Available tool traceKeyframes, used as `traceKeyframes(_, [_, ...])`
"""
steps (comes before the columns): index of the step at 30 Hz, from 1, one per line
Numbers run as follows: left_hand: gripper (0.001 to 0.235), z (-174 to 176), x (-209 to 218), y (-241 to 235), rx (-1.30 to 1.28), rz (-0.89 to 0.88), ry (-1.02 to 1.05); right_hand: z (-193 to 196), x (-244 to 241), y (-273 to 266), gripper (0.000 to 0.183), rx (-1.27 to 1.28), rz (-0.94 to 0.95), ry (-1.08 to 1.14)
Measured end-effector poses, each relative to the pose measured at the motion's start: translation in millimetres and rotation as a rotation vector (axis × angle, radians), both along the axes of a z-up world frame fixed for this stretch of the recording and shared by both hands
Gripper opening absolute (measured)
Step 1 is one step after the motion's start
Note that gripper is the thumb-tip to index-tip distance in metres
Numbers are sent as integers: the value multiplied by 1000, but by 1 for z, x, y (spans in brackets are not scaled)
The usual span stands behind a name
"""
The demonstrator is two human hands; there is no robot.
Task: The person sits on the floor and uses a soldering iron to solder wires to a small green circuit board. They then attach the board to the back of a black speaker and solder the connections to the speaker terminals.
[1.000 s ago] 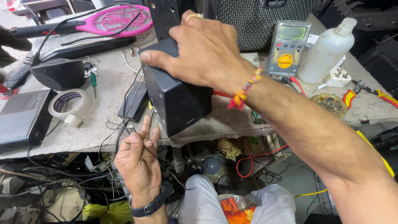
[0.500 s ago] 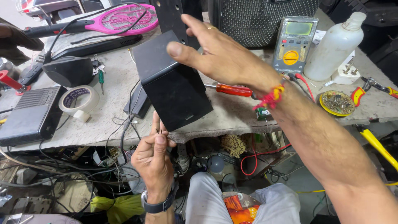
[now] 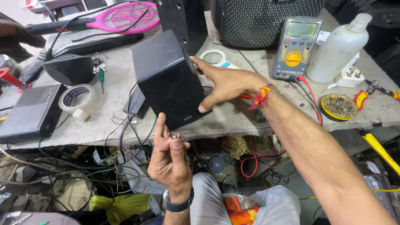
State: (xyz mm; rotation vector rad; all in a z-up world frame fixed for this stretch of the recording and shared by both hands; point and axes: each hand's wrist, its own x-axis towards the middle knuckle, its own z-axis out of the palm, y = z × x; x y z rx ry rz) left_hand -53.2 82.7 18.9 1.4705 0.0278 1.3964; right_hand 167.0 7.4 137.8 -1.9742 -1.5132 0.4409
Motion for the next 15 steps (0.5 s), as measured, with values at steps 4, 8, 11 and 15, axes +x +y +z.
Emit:
traceKeyframes(4, [16, -3, 1, 22, -49, -45, 19, -7, -18, 11, 137, -114, -209, 37])
traceKeyframes(8, [17, -5, 16, 70, -70, -165, -148, -43, -63, 1, 140, 239, -394, -257])
traceKeyframes(11, [15, -7, 31, 95, -231, -364, -222, -69, -87, -7, 148, 380, -459, -394])
traceKeyframes(15, [15, -10, 40, 103, -301, -465, -243, -89, -99, -7, 150, 274, -546, -205])
